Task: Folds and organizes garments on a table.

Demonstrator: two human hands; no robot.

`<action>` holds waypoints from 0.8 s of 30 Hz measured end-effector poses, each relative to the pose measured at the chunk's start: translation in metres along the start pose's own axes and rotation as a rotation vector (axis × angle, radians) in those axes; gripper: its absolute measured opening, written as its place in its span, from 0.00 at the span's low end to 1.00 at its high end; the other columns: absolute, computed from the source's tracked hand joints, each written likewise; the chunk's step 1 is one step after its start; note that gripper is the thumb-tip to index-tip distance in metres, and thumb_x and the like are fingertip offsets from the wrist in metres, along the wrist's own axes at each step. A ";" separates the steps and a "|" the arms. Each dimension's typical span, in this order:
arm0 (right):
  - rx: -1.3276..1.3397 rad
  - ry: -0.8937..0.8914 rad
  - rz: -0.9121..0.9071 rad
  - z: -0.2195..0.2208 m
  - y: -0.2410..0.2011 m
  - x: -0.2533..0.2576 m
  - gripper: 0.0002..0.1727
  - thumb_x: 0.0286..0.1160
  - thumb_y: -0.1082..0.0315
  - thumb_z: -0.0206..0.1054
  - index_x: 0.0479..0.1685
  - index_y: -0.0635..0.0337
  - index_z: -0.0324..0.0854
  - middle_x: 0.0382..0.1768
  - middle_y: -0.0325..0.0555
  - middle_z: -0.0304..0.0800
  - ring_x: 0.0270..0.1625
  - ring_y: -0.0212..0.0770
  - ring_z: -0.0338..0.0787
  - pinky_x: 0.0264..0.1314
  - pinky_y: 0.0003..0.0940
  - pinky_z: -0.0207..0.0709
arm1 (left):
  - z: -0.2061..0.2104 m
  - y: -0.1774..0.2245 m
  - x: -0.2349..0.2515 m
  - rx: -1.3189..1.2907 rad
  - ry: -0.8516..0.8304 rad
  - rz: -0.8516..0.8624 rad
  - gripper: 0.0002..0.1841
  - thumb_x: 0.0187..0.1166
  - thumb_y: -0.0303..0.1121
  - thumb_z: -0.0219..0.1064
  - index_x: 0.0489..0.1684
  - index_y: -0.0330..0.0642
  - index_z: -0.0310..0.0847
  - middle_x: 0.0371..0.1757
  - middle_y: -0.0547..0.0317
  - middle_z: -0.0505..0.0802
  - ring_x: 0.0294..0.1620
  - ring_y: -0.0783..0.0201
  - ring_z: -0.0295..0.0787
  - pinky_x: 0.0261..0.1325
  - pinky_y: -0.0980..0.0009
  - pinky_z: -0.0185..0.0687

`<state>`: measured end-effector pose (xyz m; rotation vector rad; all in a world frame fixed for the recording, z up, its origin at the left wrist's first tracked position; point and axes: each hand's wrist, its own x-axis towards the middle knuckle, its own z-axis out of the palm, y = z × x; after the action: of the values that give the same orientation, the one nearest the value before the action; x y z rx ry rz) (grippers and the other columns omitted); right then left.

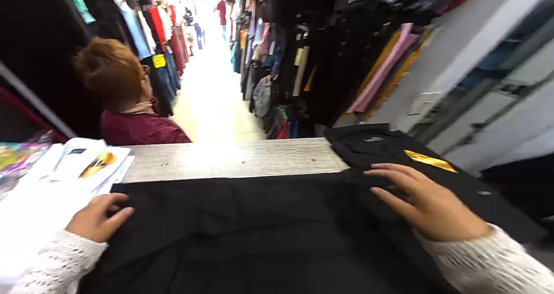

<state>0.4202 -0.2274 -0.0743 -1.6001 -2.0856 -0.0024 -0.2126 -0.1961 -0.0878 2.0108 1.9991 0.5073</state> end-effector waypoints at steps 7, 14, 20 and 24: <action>0.279 -0.344 -0.482 0.048 -0.152 0.035 0.19 0.84 0.52 0.61 0.63 0.51 0.87 0.67 0.46 0.88 0.70 0.43 0.87 0.71 0.44 0.83 | 0.010 -0.019 -0.029 -0.015 -0.093 -0.019 0.34 0.60 0.45 0.86 0.60 0.28 0.83 0.51 0.32 0.88 0.51 0.39 0.85 0.57 0.41 0.79; 0.592 -0.664 -0.229 0.129 -0.268 0.102 0.40 0.74 0.60 0.76 0.84 0.69 0.63 0.70 0.65 0.82 0.72 0.55 0.85 0.76 0.50 0.76 | -0.007 -0.020 -0.050 -0.201 -0.087 0.484 0.14 0.60 0.35 0.78 0.35 0.33 0.88 0.46 0.44 0.92 0.52 0.53 0.90 0.57 0.58 0.85; 0.695 -0.657 -0.661 0.130 -0.281 0.081 0.17 0.62 0.82 0.72 0.53 0.75 0.87 0.48 0.68 0.90 0.53 0.61 0.90 0.60 0.54 0.82 | -0.015 -0.029 -0.069 -0.679 -0.251 0.773 0.06 0.78 0.31 0.67 0.47 0.49 0.88 0.57 0.63 0.94 0.67 0.67 0.89 0.73 0.68 0.83; 0.714 -0.579 -0.571 0.134 -0.275 0.074 0.11 0.75 0.76 0.63 0.47 0.75 0.89 0.49 0.67 0.92 0.55 0.58 0.92 0.61 0.50 0.83 | -0.006 -0.012 -0.050 -0.699 0.041 0.341 0.10 0.75 0.27 0.61 0.48 0.45 0.85 0.42 0.69 0.96 0.43 0.74 0.93 0.51 0.74 0.89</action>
<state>0.1059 -0.2049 -0.0804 -0.5853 -2.4747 0.9850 -0.2258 -0.2465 -0.0912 1.8636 1.2253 1.1383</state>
